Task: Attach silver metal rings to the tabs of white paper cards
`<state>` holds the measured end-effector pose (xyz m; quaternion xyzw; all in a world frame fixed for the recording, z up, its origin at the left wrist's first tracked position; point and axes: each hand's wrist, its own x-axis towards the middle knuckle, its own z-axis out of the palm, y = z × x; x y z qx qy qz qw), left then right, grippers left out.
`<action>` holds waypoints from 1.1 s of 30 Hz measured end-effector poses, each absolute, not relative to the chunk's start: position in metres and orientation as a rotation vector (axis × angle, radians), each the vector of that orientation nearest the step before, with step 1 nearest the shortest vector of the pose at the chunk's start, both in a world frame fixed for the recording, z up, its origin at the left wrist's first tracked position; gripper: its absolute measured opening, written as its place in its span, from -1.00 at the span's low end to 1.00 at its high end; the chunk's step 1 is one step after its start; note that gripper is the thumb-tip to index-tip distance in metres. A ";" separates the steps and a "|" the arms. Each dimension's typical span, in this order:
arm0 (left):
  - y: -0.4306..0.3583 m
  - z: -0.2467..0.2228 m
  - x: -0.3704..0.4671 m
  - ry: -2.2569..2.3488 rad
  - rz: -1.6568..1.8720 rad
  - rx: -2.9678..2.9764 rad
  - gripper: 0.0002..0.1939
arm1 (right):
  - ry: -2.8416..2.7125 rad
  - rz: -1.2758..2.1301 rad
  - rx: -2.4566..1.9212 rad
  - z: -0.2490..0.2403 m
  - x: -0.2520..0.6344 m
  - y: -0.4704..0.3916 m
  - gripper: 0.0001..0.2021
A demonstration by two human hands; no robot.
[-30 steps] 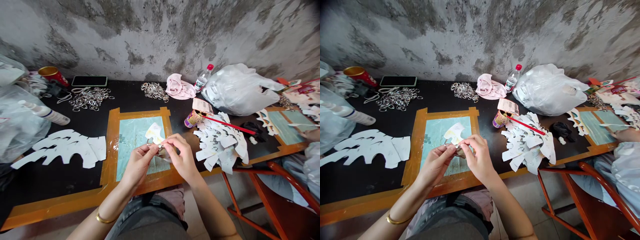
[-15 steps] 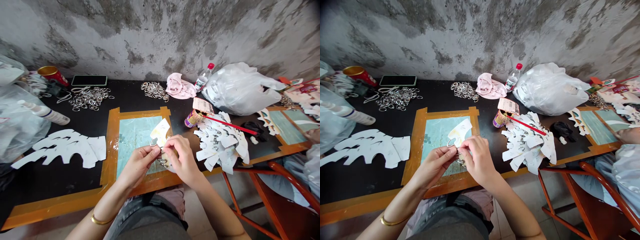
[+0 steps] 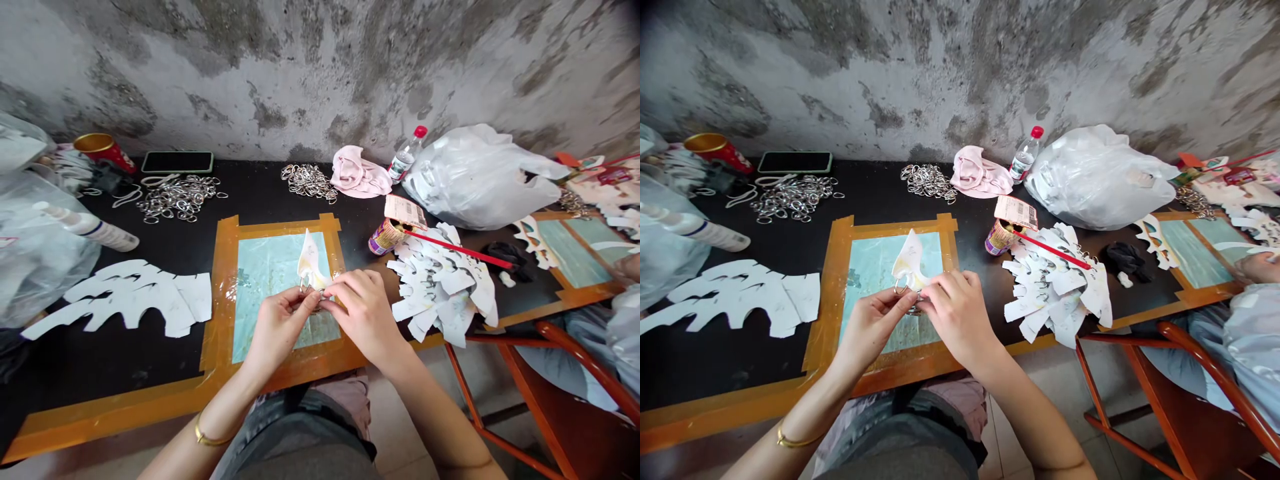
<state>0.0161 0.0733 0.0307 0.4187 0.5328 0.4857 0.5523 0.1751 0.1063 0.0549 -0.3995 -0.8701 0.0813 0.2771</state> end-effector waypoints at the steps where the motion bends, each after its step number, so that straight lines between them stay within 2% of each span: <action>1: 0.073 0.030 0.015 1.260 1.143 0.994 -0.79 | -2.332 0.239 -1.076 0.056 0.176 0.107 -0.92; 3: 0.073 0.029 0.013 1.235 1.106 0.993 -0.77 | -2.289 0.410 -1.093 0.058 0.178 0.110 -0.91; 7: 0.071 0.028 0.009 1.146 0.992 1.031 -0.72 | -2.111 1.033 -1.130 0.065 0.184 0.114 -0.87; 9: 0.071 0.029 0.009 1.150 0.982 1.057 -0.71 | -2.035 1.162 -1.143 0.065 0.184 0.113 -0.87; 11: 0.071 0.030 0.011 1.183 1.001 1.061 -0.71 | -1.998 1.016 -1.156 0.060 0.180 0.109 -0.89; 14: 0.072 0.030 0.014 1.245 1.060 1.049 -0.71 | -2.008 0.535 -1.039 0.047 0.175 0.102 -0.92; 16: 0.073 0.028 0.013 1.225 1.074 1.019 -0.72 | -2.052 0.293 -0.885 0.037 0.175 0.100 -0.84; 19: 0.075 0.024 0.012 1.118 1.059 0.960 -0.72 | -2.153 0.125 -0.677 0.026 0.180 0.101 -0.76; 22: 0.075 0.021 0.015 1.166 1.075 0.989 -0.73 | -2.162 0.194 -0.646 0.026 0.183 0.104 -0.78; 27: 0.072 0.025 0.021 1.383 1.112 1.381 -0.77 | -2.037 0.507 -0.942 0.039 0.178 0.103 -0.91; 33: 0.075 0.033 0.017 1.359 1.001 1.580 -0.76 | -2.017 0.590 -1.060 0.042 0.182 0.104 -0.93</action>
